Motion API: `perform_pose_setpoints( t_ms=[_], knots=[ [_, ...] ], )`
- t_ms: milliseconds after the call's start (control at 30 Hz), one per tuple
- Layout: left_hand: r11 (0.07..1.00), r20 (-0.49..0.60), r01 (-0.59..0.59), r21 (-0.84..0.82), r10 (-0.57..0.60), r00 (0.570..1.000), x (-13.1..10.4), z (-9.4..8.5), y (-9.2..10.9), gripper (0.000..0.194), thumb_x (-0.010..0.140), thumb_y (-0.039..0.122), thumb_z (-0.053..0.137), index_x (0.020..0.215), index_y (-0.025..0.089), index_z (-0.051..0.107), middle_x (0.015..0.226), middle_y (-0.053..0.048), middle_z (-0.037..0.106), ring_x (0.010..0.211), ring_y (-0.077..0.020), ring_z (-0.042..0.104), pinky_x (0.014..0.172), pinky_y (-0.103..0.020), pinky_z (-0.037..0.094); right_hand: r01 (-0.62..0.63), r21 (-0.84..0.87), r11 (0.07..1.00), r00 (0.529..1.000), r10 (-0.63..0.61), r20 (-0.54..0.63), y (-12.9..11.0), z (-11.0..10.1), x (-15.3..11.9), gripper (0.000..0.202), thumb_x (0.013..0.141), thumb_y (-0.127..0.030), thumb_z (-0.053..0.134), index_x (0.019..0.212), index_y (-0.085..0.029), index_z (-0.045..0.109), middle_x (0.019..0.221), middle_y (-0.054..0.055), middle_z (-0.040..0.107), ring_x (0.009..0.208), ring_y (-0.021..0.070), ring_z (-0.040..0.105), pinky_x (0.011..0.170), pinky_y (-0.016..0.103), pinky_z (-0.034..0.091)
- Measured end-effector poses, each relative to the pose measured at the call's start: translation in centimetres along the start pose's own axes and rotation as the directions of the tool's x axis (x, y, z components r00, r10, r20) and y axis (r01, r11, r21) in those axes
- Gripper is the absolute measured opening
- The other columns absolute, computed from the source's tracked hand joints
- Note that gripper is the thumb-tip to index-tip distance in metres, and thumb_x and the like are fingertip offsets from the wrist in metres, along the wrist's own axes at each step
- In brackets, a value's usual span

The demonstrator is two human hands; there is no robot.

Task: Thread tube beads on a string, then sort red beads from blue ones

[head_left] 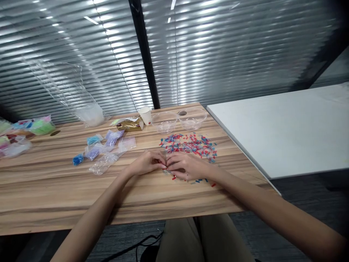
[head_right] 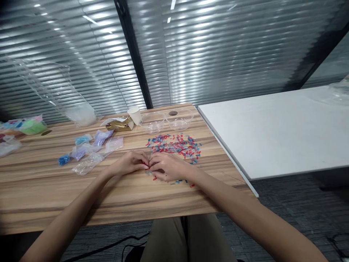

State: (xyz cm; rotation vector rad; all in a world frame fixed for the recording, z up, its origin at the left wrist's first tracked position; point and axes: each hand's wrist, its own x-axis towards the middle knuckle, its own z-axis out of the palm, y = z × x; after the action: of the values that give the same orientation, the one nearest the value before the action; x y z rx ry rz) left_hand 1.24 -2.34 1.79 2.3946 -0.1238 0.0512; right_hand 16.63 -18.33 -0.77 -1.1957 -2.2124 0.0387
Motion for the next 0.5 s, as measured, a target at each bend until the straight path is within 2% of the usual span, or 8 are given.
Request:
perform_pose_setpoints(
  t_ms=[300, 500],
  knots=[
    [1.000, -0.031, 0.002, 0.004, -0.002, 1.000, 0.00, 0.13, 0.08, 0.016, 0.083, 0.029, 0.059, 0.083, 0.014, 0.067, 0.084, -0.006, 0.065, 0.078, -0.0136, 0.058, 0.073, -0.024, 0.045, -0.004, -0.010, 1.000, 1.000, 0.004, -0.011, -0.14, -0.14, 0.14, 0.019, 0.081, -0.014, 0.053, 0.094, -0.016, 0.067, 0.096, 0.007, 0.065, 0.100, 0.0174, 0.056, 0.088, 0.032, 0.047],
    [0.999, 0.014, 0.006, -0.036, -0.006, 1.000, -0.12, -0.24, 0.21, 0.015, 0.083, 0.026, 0.059, 0.081, 0.014, 0.067, 0.085, -0.006, 0.066, 0.076, -0.0127, 0.059, 0.070, -0.022, 0.045, -0.008, -0.007, 1.000, 1.000, 0.008, -0.020, -0.05, -0.15, 0.08, 0.020, 0.081, -0.013, 0.053, 0.094, -0.016, 0.067, 0.096, 0.008, 0.065, 0.097, 0.0171, 0.057, 0.088, 0.032, 0.047]
  ],
)
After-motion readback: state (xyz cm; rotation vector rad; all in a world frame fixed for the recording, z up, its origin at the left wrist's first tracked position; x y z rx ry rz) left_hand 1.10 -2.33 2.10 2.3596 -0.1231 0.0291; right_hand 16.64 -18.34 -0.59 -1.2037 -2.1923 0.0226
